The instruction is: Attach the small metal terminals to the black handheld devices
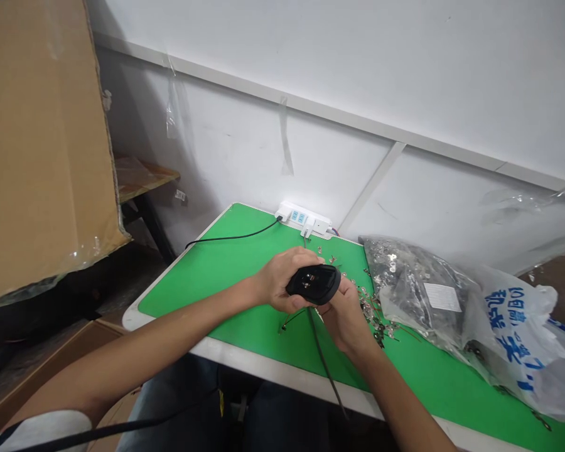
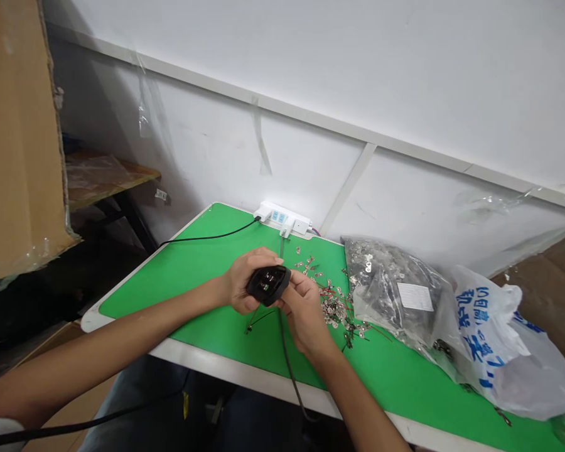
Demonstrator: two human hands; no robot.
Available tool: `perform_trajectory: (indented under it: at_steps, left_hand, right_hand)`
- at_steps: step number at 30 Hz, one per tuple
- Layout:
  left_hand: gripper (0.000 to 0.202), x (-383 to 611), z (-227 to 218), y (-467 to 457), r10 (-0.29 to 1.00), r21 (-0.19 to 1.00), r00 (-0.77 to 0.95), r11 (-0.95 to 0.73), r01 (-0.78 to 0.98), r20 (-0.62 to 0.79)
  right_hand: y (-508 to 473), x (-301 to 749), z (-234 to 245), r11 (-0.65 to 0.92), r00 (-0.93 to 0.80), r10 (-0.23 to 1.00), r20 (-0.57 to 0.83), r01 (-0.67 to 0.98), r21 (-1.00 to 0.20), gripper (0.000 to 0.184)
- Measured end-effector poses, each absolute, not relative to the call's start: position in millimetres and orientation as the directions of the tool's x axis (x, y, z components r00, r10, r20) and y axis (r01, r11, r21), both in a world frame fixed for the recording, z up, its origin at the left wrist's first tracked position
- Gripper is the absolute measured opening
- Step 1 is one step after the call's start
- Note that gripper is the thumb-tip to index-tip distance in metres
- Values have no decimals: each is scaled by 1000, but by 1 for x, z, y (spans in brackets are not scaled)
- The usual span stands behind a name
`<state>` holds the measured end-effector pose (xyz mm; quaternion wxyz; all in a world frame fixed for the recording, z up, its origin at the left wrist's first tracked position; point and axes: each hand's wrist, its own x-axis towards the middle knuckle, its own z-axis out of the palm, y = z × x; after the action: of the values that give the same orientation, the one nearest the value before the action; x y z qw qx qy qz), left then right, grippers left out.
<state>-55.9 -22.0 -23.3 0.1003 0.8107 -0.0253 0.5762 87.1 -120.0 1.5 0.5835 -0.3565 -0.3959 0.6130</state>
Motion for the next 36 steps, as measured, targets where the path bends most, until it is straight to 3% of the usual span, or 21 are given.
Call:
perform_trajectory:
  at_steps: [10, 25, 28, 31, 34, 36]
  left_hand:
    - [71, -58, -30, -16, 8, 71, 379, -986, -153, 926]
    - [67, -56, -38, -15, 53, 131, 378, -974, -185, 925]
    - [62, -56, -35, -20, 180, 264, 363, -944, -197, 914]
    - [63, -54, -28, -26, 508, 583, 341, -794, -172, 791]
    - [66, -50, -19, -28, 809, 868, 327, -412, -277, 489]
    - [71, -48, -15, -27, 868, 911, 412, -101, -400, 277]
  right_hand:
    - [-122, 80, -5, 2, -25, 1000, 16, -485, -875, 30]
    - [-125, 72, -2, -30, -22, 1000, -22, -540, -841, 30]
    - [-121, 77, -1, -70, -40, 998, -58, -543, -837, 29]
    - [-115, 86, 2, -51, -17, 999, -50, -496, -867, 31]
    - [-109, 98, 4, 164, 112, 985, 132, -349, -923, 34]
    - [-106, 107, 4, 366, 180, 923, 341, -129, -922, 32]
